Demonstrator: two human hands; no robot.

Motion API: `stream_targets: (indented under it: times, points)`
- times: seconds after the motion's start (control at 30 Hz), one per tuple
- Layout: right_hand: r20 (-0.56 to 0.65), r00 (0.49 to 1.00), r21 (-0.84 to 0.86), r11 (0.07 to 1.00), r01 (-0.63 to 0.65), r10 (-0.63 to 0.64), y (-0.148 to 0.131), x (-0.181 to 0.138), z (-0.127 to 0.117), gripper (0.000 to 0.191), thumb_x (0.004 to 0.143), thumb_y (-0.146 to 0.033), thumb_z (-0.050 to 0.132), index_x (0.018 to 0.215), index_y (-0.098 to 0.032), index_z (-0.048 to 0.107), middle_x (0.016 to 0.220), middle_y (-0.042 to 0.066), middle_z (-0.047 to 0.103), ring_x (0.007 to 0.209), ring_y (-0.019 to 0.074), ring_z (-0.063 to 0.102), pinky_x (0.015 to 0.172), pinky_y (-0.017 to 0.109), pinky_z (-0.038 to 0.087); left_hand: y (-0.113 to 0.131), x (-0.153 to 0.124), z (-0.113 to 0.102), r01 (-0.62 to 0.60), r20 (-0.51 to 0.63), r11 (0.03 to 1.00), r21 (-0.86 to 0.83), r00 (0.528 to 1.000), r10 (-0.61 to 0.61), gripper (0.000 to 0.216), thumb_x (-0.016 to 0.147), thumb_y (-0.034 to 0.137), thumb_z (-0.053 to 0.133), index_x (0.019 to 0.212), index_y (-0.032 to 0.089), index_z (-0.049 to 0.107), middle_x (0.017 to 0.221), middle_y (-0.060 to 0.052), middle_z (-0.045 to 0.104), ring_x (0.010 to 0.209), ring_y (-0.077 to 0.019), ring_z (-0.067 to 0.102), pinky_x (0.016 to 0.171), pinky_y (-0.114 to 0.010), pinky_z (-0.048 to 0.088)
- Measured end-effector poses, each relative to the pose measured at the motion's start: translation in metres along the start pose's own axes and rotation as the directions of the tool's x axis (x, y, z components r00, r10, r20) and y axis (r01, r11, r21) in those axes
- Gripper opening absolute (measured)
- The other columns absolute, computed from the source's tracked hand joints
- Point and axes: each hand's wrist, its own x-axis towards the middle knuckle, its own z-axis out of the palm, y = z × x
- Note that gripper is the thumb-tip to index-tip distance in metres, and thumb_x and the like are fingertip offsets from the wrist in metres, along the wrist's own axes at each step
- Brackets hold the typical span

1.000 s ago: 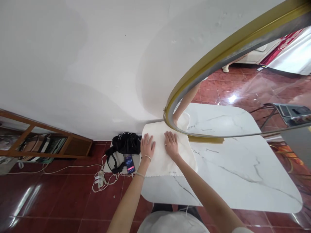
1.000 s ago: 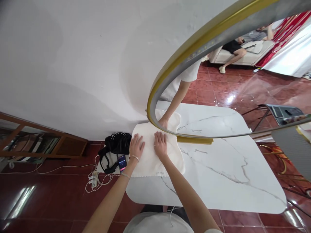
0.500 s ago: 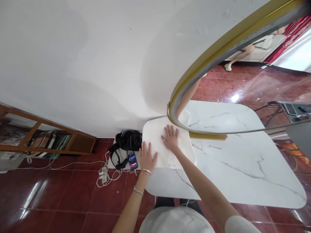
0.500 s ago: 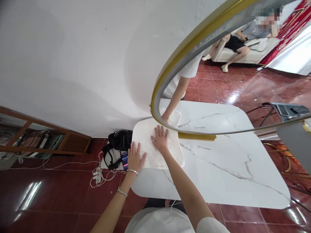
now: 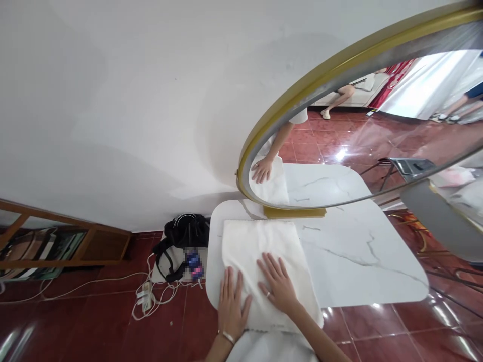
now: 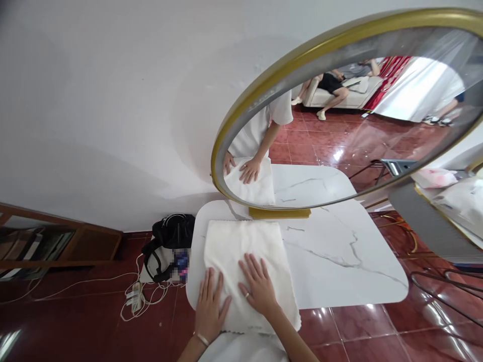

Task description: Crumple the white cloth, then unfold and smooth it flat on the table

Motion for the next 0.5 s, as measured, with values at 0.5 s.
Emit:
stream_targets:
  times: [0.5]
  points:
    - [-0.141, 0.95, 0.085, 0.959, -0.27, 0.28, 0.12, -0.028, -0.027, 0.042, 0.095, -0.039, 0.045, 0.134, -0.027, 0.052, 0.145, 0.006, 0.046, 0.136, 0.024, 0.039, 0.109, 0.05, 0.034, 0.1, 0.106, 0.037, 0.199, 0.024, 0.913, -0.356, 0.979, -0.204, 0.056, 0.085, 0.044, 0.052, 0.13, 0.011, 0.05, 0.139, -0.021, 0.047, 0.131, -0.031, 0.044, 0.105, -0.047, 0.04]
